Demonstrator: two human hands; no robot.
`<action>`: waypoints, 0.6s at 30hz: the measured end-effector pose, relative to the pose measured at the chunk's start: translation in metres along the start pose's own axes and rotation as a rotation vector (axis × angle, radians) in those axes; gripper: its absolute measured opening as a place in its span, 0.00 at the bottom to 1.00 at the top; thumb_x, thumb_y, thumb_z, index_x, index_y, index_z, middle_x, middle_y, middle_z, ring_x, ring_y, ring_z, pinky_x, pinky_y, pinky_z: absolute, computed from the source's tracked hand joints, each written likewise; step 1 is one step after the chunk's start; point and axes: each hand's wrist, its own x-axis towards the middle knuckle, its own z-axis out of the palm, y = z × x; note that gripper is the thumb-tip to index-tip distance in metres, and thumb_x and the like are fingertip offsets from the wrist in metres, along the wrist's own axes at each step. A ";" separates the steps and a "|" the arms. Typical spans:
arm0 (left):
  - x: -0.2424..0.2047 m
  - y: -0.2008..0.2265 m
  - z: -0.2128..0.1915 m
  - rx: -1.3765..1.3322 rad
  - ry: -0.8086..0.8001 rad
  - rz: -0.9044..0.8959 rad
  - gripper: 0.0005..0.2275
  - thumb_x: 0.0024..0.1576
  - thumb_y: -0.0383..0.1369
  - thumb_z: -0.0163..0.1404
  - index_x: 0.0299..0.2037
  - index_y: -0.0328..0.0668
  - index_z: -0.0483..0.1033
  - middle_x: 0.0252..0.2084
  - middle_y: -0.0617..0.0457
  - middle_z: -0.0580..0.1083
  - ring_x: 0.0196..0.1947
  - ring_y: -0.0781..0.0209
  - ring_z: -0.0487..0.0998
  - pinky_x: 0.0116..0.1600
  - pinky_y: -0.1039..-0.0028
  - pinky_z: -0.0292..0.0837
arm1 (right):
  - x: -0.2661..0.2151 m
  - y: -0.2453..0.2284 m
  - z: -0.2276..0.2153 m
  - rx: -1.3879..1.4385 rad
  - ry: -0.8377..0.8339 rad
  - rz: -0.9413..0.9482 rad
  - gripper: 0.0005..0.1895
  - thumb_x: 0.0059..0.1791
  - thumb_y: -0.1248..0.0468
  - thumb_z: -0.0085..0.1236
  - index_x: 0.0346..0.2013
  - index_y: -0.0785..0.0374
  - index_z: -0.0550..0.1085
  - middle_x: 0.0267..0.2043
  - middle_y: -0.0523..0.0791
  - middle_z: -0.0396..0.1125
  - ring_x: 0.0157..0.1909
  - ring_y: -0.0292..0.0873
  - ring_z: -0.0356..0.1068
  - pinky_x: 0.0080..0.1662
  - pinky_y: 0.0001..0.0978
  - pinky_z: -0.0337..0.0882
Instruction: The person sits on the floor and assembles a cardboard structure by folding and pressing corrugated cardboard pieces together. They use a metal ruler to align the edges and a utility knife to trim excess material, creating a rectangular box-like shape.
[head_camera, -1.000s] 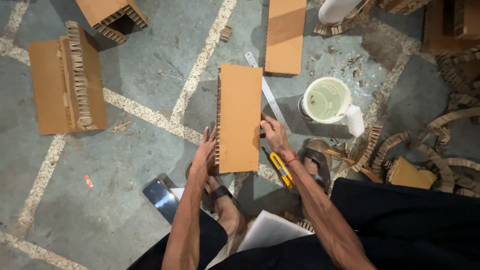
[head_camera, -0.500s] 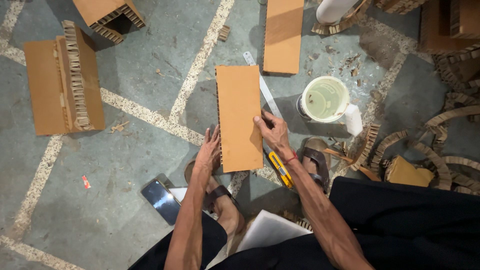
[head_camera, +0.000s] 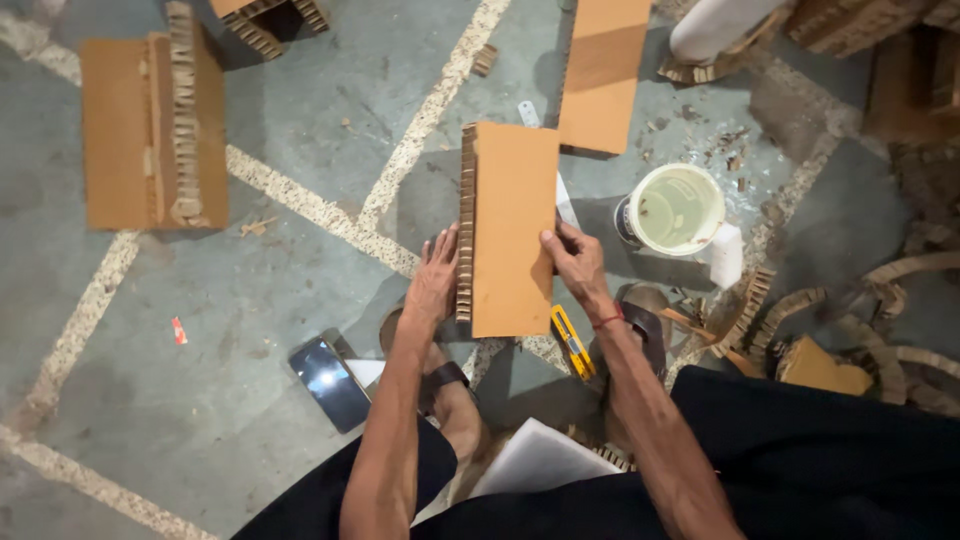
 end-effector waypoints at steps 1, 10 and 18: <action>0.001 0.001 -0.004 0.004 0.004 -0.035 0.35 0.54 0.26 0.48 0.75 0.37 0.49 0.77 0.38 0.50 0.75 0.41 0.52 0.75 0.52 0.50 | 0.001 0.002 -0.001 0.006 0.002 0.011 0.22 0.53 0.57 0.56 0.60 0.64 0.74 0.40 0.43 0.75 0.38 0.33 0.73 0.38 0.29 0.77; 0.013 0.014 -0.024 -0.245 0.308 0.004 0.31 0.59 0.23 0.49 0.74 0.37 0.53 0.69 0.34 0.64 0.65 0.37 0.67 0.65 0.55 0.65 | 0.000 0.011 0.003 -0.027 0.016 -0.014 0.22 0.55 0.58 0.55 0.61 0.65 0.74 0.40 0.42 0.74 0.37 0.32 0.71 0.35 0.27 0.74; 0.018 0.042 -0.048 -0.831 0.443 -0.260 0.22 0.53 0.18 0.44 0.59 0.34 0.77 0.33 0.38 0.80 0.23 0.55 0.79 0.29 0.67 0.73 | 0.001 0.004 0.005 -0.081 0.001 -0.184 0.21 0.56 0.60 0.53 0.61 0.67 0.73 0.46 0.41 0.75 0.43 0.29 0.70 0.44 0.23 0.73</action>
